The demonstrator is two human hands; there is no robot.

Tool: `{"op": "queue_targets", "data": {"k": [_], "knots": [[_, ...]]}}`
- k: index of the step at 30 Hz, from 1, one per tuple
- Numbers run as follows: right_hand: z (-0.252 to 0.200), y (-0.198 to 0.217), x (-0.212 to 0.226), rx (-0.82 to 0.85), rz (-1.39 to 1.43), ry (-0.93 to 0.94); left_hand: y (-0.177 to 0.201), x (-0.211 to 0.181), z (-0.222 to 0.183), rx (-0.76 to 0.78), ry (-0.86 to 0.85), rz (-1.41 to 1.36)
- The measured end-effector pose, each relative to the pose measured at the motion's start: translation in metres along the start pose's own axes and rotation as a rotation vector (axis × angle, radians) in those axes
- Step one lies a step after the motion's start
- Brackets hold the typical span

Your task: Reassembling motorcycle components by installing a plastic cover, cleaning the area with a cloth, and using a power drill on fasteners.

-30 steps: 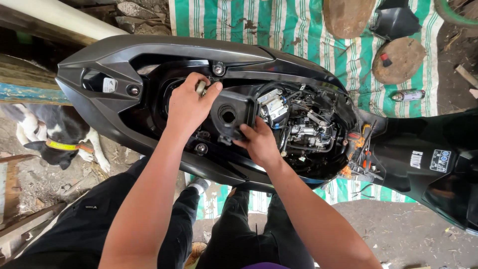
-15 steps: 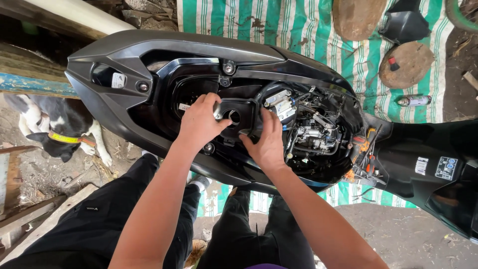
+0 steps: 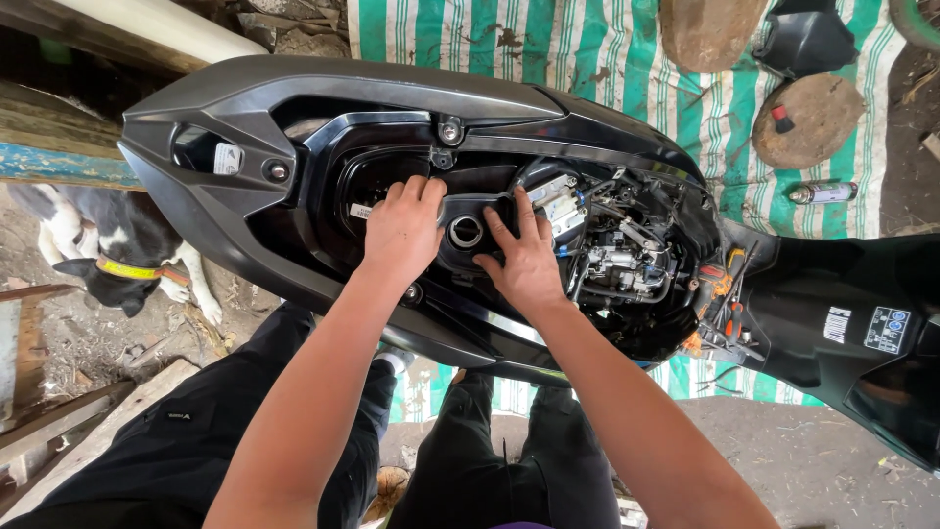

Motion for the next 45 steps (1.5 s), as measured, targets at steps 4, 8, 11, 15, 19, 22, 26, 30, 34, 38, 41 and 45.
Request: {"op": "queue_targets", "data": {"k": [4,8,11,15,19,22,26,30,34,38,41,45], "knots": [[0.003,-0.008,0.003,-0.013,-0.052,-0.023,-0.002,-0.003,0.005,-0.068,-0.008,0.091],[0.003,-0.004,0.004,0.027,-0.113,-0.055,0.007,-0.001,0.011,-0.114,0.034,0.050],[0.009,0.003,0.009,0.099,-0.186,-0.051,0.004,-0.002,0.015,-0.125,0.043,0.050],[0.012,-0.010,0.009,0.201,-0.199,-0.042,0.006,-0.007,0.017,-0.153,0.023,0.086],[0.005,-0.004,0.020,0.213,-0.128,-0.078,0.010,-0.007,0.020,-0.150,0.025,0.086],[0.009,0.001,0.017,0.268,-0.124,-0.161,0.011,-0.007,0.017,-0.163,0.004,0.066],[0.014,0.005,0.003,0.407,-0.087,-0.276,0.021,-0.020,0.019,-0.209,-0.065,-0.064],[0.008,-0.002,-0.008,0.325,0.084,-0.269,0.003,-0.047,0.003,-0.137,-0.174,-0.252],[-0.027,0.025,-0.024,-0.004,0.126,-0.142,-0.032,-0.058,-0.004,0.009,-0.234,-0.178],[-0.100,0.039,-0.041,0.036,0.377,-0.342,-0.065,-0.059,0.004,0.082,-0.256,-0.058],[-0.153,0.026,-0.067,0.055,0.402,-0.450,-0.071,-0.058,0.007,0.086,-0.281,-0.010],[-0.207,0.029,-0.099,0.082,0.411,-0.566,-0.055,-0.065,-0.003,0.221,-0.273,0.011]]}}
Point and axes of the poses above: each hand's wrist, its own z-axis towards the middle knuckle, its own y-axis out of the back of the hand, x = y × z, the point moved 9 cm from there along z, towards the middle knuckle, and after that the axes turned 5 degrees about -z, right-handed, at the moved point
